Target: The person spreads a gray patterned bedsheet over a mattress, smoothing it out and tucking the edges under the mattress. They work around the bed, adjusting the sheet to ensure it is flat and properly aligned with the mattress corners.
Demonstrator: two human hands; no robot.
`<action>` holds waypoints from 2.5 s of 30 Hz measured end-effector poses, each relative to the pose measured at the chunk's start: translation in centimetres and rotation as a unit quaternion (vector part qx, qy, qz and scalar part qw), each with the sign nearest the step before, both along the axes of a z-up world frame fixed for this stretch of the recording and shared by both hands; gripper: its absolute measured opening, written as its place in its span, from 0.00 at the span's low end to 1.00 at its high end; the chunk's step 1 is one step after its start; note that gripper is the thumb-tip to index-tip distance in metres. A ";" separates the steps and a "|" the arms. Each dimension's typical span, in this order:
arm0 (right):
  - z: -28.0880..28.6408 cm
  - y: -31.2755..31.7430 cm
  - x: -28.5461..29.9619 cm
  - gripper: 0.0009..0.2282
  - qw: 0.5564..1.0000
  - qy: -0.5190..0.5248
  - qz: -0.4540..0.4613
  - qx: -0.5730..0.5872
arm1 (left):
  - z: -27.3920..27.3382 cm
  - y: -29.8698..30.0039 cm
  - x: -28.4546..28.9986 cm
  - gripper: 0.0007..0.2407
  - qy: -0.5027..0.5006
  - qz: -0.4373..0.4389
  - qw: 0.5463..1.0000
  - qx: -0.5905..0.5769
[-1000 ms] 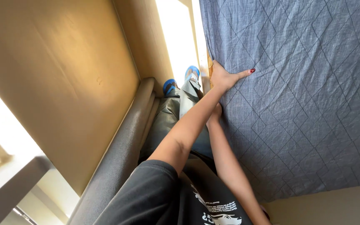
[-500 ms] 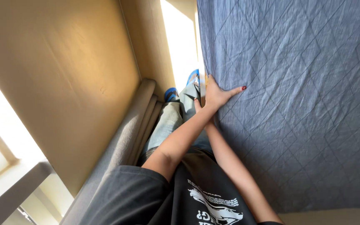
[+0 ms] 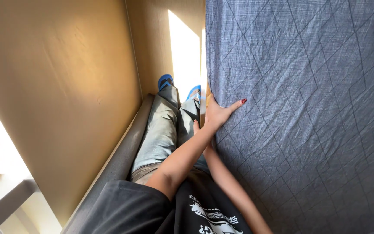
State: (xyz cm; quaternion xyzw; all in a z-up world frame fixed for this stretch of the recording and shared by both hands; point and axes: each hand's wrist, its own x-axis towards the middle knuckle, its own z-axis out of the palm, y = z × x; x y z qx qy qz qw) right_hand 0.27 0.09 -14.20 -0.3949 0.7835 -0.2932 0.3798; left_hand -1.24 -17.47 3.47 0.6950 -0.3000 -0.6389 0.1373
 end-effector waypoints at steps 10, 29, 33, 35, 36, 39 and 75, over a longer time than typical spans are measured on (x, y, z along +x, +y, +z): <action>5.2 -5.7 0.1 0.17 0.948 0.150 -0.004 0.282 | -4.3 -2.4 -1.0 0.58 -0.021 -0.020 0.999 -0.044; 6.0 -9.1 -2.1 0.29 0.997 0.025 0.012 0.070 | -4.4 -6.2 -1.5 0.54 -0.079 -0.054 0.982 -0.163; 8.9 -13.8 -2.4 0.29 0.983 0.045 0.121 0.128 | -4.2 -10.3 -1.5 0.60 -0.048 -0.102 0.990 -0.084; 8.5 -14.1 -3.0 0.28 0.973 0.028 0.119 0.197 | -4.1 -10.9 -1.4 0.61 -0.036 -0.102 0.992 -0.060; 8.3 -14.3 -3.3 0.27 0.958 0.008 0.112 0.264 | -4.0 -11.1 -1.3 0.62 -0.024 -0.107 0.993 -0.038; 5.6 -14.3 -4.1 0.28 0.984 -0.037 0.115 0.134 | -7.3 -10.7 -1.9 0.63 0.006 -0.078 0.995 -0.061; 8.5 -22.1 -0.3 0.31 0.965 0.099 -0.046 0.239 | -8.5 -23.1 -2.2 0.58 -0.019 -0.075 0.971 -0.226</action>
